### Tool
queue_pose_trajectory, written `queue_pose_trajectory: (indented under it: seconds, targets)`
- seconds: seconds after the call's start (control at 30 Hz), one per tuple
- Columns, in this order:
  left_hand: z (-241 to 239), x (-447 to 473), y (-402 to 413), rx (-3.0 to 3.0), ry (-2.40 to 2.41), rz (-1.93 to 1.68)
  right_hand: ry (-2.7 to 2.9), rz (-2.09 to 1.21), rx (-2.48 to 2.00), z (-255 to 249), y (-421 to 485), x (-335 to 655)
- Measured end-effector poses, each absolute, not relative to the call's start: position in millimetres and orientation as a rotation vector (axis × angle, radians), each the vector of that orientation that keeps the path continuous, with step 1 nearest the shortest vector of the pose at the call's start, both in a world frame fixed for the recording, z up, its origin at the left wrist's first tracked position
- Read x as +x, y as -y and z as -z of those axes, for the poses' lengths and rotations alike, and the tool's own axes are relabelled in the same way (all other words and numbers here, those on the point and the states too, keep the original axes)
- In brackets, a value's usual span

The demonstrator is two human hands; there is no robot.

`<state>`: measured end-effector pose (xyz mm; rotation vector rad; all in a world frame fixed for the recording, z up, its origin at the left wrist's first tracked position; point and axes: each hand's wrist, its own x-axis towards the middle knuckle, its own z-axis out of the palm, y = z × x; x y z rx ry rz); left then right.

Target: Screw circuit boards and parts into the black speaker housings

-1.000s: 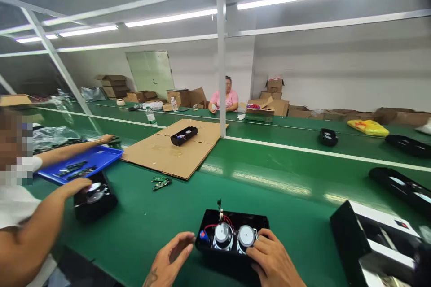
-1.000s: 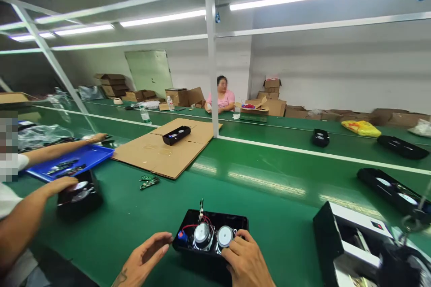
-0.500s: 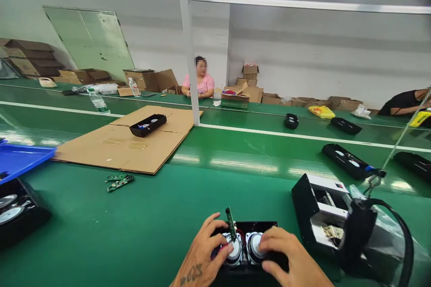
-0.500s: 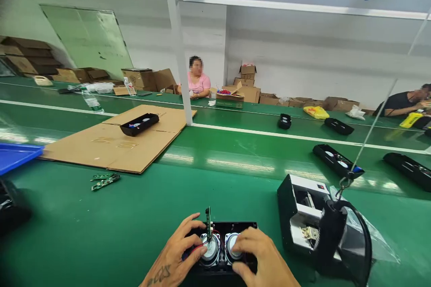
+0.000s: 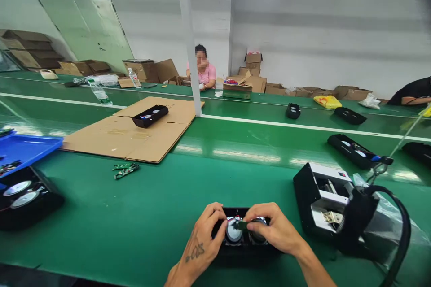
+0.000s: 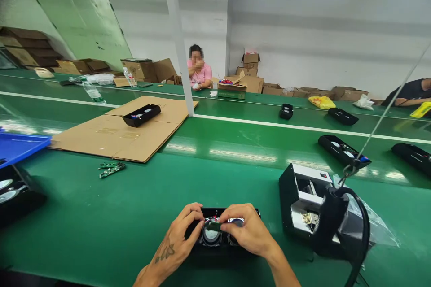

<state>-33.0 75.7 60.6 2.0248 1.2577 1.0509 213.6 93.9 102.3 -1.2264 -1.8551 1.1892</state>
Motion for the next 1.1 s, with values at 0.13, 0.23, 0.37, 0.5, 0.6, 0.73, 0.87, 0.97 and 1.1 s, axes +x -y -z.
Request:
queue_pose_trajectory:
  seconds: [0.13, 0.23, 0.37, 0.5, 0.6, 0.73, 0.87, 0.97, 1.1]
  targets:
    - [-62, -31, -77, 2.108, -1.198, -0.999, 2.159, -1.057, -1.212, -98, -66, 241]
    - [-65, -37, -73, 2.278, -1.075, -0.871, 2.347, -0.867, -1.342, -94, -53, 235]
    - [-65, -46, -65, 2.377, -1.028, -0.579, 2.527, -0.717, -1.376, -91, -54, 209]
    - [-50, -44, -66, 2.407, -1.065, -0.474, 2.592, -0.763, -1.354, -93, -59, 196]
    - [-33, -38, -68, 2.452, -1.095, -0.474, 2.532, -0.838, -1.398, -94, -60, 200]
    - [-18, -32, -65, 2.498, -1.093, -0.548, 2.493, -0.912, -1.381, -95, -57, 207]
    - [-11, -35, -68, 2.552, -1.061, -0.599, 2.425, -0.916, -1.426, -95, -53, 203]
    - [-1, -45, -77, 2.654, -0.97, -0.629, 2.378, -0.931, -1.463, -84, -53, 194]
    - [17, -54, -97, 2.782, -0.882, -0.868, 2.55, -0.697, -1.519, -68, -57, 193]
